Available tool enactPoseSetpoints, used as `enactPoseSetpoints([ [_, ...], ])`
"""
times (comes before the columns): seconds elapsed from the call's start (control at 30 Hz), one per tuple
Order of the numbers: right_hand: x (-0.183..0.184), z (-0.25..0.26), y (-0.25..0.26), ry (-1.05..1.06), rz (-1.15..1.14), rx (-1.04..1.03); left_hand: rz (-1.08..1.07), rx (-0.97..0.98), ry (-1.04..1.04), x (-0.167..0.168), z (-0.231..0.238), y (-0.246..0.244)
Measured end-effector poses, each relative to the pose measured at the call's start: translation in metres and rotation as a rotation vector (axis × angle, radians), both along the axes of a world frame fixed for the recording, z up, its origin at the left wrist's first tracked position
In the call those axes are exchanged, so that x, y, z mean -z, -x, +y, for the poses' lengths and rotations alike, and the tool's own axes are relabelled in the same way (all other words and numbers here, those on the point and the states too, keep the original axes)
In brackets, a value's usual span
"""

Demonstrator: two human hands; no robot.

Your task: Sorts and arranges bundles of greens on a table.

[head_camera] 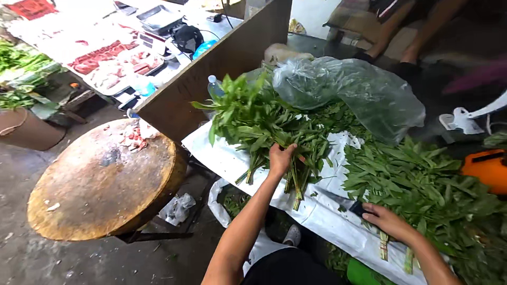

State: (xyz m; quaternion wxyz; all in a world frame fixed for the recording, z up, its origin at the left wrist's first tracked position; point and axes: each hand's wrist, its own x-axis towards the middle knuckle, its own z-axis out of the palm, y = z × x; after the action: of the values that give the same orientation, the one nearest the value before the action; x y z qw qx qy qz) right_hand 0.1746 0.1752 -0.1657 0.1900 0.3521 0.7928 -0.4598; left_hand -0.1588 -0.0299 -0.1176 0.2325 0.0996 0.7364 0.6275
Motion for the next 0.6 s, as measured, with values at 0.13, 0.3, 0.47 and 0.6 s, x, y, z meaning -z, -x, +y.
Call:
enactPoseSetpoints([
  [0.13,-0.014,-0.014,-0.022,0.063,0.237,0.264,0.004,-0.040,-0.018,0.004,0.003,-0.008],
  [0.3,-0.019,-0.050,0.013,-0.003,0.306,0.471,-0.036,-0.076,-0.159,0.004,0.034,-0.032],
  [0.47,-0.057,-0.052,0.037,-0.228,0.564,0.533,0.072,-0.026,-0.166,0.009,0.069,-0.061],
  [0.6,-0.152,-0.049,0.035,-0.281,1.205,0.510,0.199,0.078,-0.232,0.018,0.079,-0.078],
])
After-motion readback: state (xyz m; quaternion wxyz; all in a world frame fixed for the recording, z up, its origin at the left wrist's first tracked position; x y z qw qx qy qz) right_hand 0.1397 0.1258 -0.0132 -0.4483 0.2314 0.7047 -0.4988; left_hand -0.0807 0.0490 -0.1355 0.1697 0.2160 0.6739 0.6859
